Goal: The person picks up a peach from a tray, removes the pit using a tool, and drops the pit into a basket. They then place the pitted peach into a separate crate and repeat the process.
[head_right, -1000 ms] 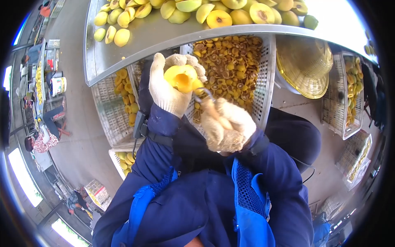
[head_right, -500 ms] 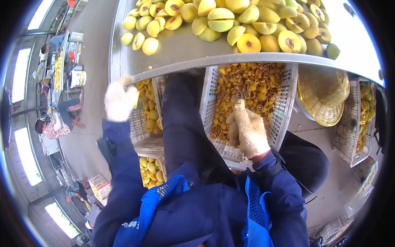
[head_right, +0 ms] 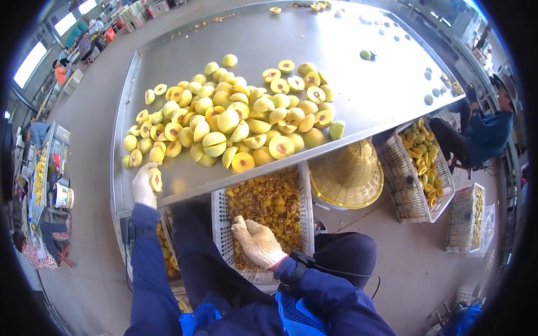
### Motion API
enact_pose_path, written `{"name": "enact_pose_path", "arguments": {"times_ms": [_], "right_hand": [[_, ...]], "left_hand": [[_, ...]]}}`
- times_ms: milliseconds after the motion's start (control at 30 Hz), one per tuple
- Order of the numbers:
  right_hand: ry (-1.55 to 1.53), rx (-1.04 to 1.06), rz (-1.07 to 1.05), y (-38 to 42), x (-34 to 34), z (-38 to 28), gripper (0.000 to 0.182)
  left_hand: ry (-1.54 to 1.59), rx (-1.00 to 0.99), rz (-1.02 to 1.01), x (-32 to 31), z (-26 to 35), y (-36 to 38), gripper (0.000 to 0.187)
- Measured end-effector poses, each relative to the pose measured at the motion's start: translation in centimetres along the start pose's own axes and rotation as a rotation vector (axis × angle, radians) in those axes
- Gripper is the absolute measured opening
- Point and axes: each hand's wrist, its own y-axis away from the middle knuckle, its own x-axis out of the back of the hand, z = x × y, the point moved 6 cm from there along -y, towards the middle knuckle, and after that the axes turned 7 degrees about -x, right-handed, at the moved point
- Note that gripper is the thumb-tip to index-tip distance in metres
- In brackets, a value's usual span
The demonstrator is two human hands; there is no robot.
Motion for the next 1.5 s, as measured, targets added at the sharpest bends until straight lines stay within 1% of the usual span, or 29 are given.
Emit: {"name": "enact_pose_path", "arguments": {"times_ms": [33,67,100,133,167,200,233,267,300,333,400,500,600,633,667,700,733,767,800,867,900,1033,1133,1233,1333,1433,1500], "right_hand": [[-0.127,-0.049,-0.040,0.5,0.1,-0.1,0.053],[-0.146,-0.001,-0.031,0.4,0.4,-0.2,0.053],[-0.166,0.036,-0.031,0.3,0.5,0.0,0.053],[-0.186,0.068,-0.039,0.1,0.2,0.4,0.053],[-0.214,0.195,-0.005,-0.2,-0.1,0.6,0.052],[-0.249,0.305,-0.012,0.6,-0.1,-0.4,0.047],[-0.198,0.214,-0.051,1.1,-0.1,-0.9,0.039],[-0.413,0.122,-0.142,2.1,-0.9,-1.5,0.037],[-0.358,0.122,-0.167,3.0,-1.0,-2.1,0.041],[-0.198,0.168,-0.144,3.0,-0.7,-2.3,0.041],[-0.016,0.258,-0.074,3.6,-1.0,-3.0,0.039],[0.067,0.389,0.010,3.8,-1.3,-3.4,0.039],[0.019,0.310,-0.002,3.8,-1.2,-3.7,0.046],[-0.060,0.234,-0.057,3.4,-1.9,-2.5,0.049],[-0.069,0.227,-0.046,3.4,-1.6,-3.0,0.052],[-0.079,0.221,-0.035,3.3,-1.2,-3.5,0.055],[-0.043,0.211,0.002,4.5,-1.0,-4.1,0.058],[0.004,0.266,0.025,4.0,-1.1,-3.4,0.060],[0.053,0.317,0.032,3.0,-1.2,-2.8,0.062],[0.133,0.226,-0.031,2.4,-1.2,-2.5,0.066],[0.131,0.239,-0.036,2.6,-1.2,-2.8,0.064],[0.165,0.326,-0.017,2.5,-1.4,-2.5,0.060],[0.189,0.347,-0.015,2.4,-1.4,-2.5,0.059],[0.178,0.273,-0.025,2.8,-1.3,-2.9,0.058],[0.174,0.349,-0.036,2.3,-1.4,-2.2,0.058],[0.155,0.303,-0.029,2.3,-1.3,-2.3,0.059],[0.168,0.320,-0.044,1.8,-1.4,-1.8,0.061]], "left_hand": [[0.291,0.071,-0.017,-1.1,1.2,2.6,0.039],[0.370,0.070,0.059,-3.2,4.1,5.6,0.045],[0.591,0.147,0.006,-4.7,5.2,7.8,0.049],[0.727,0.181,-0.192,-5.9,6.2,10.0,0.052],[0.791,0.192,-0.220,-7.2,6.7,11.9,0.056],[0.876,0.247,-0.155,-8.6,6.0,13.5,0.061],[0.831,0.311,-0.123,-10.1,6.6,15.5,0.065],[0.808,0.309,-0.156,-10.9,6.0,16.3,0.063],[0.806,0.329,-0.164,-11.7,5.8,17.1,0.060],[0.804,0.349,-0.172,-12.5,5.5,17.8,0.057],[0.857,0.404,-0.153,-13.9,5.5,19.3,0.049],[0.875,0.403,-0.247,-14.8,6.2,20.3,0.046],[0.671,0.192,-0.276,-14.4,6.4,20.4,0.044],[0.723,0.206,-0.277,-14.5,6.8,20.6,0.043],[0.598,0.235,-0.227,-14.5,6.4,20.6,0.045],[0.694,0.257,-0.266,-15.0,6.4,20.4,0.057],[0.652,0.286,-0.236,-15.1,6.6,20.4,0.057],[0.714,0.286,-0.221,-15.3,6.3,20.7,0.055],[0.709,0.299,-0.217,-15.1,6.1,20.8,0.052],[0.748,0.340,-0.201,-15.2,6.6,21.1,0.049],[0.792,0.353,-0.243,-15.1,6.6,21.0,0.046],[0.823,0.360,-0.223,-14.7,6.9,21.4,0.040],[0.812,0.386,-0.202,-14.8,6.8,21.5,0.041],[0.803,0.386,-0.208,-14.7,6.4,21.5,0.041],[0.848,0.419,-0.209,-14.8,6.3,21.4,0.040],[0.838,0.419,-0.224,-15.0,5.8,21.3,0.040],[0.831,0.429,-0.217,-15.0,5.6,21.3,0.040]]}}
